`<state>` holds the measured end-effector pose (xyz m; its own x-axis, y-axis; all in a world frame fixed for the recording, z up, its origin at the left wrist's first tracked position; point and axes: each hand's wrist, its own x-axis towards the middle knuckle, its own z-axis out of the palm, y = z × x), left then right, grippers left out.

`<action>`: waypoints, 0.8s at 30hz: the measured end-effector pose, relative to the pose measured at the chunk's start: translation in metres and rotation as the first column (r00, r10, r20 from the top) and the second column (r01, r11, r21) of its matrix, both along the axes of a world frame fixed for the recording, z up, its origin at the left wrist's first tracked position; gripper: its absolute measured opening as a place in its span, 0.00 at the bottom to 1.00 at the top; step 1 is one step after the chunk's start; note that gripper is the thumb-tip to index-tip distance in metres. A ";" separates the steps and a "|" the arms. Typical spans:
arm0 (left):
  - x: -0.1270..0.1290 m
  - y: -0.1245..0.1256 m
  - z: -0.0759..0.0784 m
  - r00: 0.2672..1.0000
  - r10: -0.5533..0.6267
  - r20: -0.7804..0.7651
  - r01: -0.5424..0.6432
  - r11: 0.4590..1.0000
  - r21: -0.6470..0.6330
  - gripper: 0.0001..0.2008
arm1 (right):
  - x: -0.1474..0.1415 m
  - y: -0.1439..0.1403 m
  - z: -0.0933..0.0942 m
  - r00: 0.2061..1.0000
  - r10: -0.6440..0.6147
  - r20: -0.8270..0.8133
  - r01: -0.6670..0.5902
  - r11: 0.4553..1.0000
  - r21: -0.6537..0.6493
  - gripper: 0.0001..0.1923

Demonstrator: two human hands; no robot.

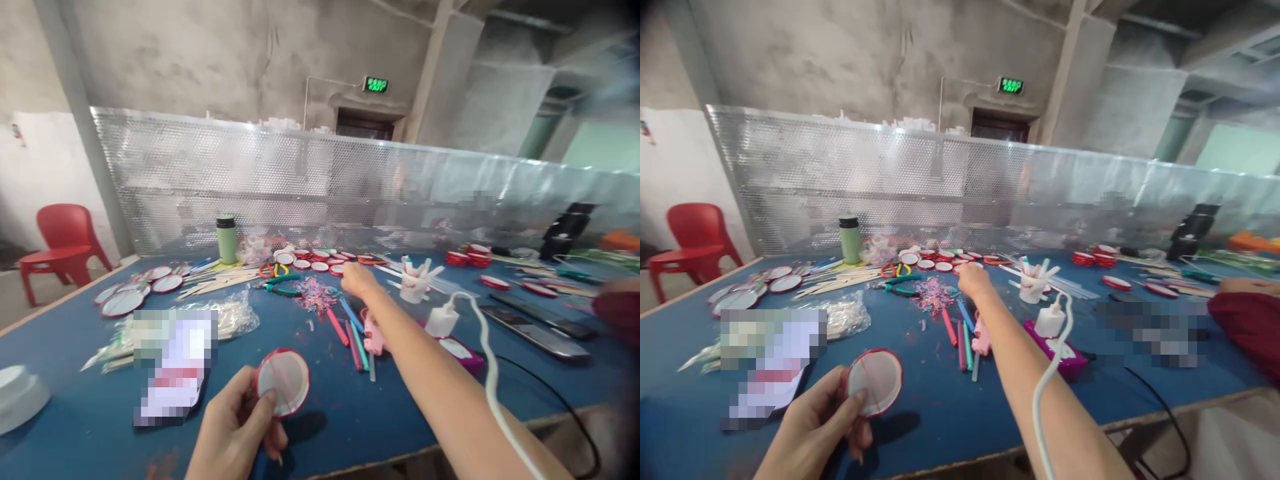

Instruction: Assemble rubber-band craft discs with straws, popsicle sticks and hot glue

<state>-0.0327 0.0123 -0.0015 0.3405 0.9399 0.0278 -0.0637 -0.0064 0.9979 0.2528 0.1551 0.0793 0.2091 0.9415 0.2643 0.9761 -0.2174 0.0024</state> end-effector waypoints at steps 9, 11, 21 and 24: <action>0.005 0.000 -0.003 0.997 0.045 0.063 -0.046 0.999 0.011 0.16 | -0.041 -0.009 0.026 0.940 0.242 -0.241 -0.179 0.950 0.257 0.06; 0.005 0.000 -0.003 0.997 0.042 0.063 -0.042 0.999 0.004 0.16 | -0.046 -0.013 0.027 0.898 0.279 -0.339 -0.194 0.945 0.264 0.06; -0.005 -0.004 0.002 0.948 0.068 0.310 -0.060 0.998 -0.036 0.16 | -0.100 -0.119 0.003 0.496 0.531 -0.687 -0.547 0.806 0.228 0.04; -0.005 -0.007 0.005 0.930 0.079 0.358 -0.081 0.997 -0.011 0.14 | -0.113 -0.149 -0.005 0.490 0.550 -0.676 -0.537 0.801 0.264 0.04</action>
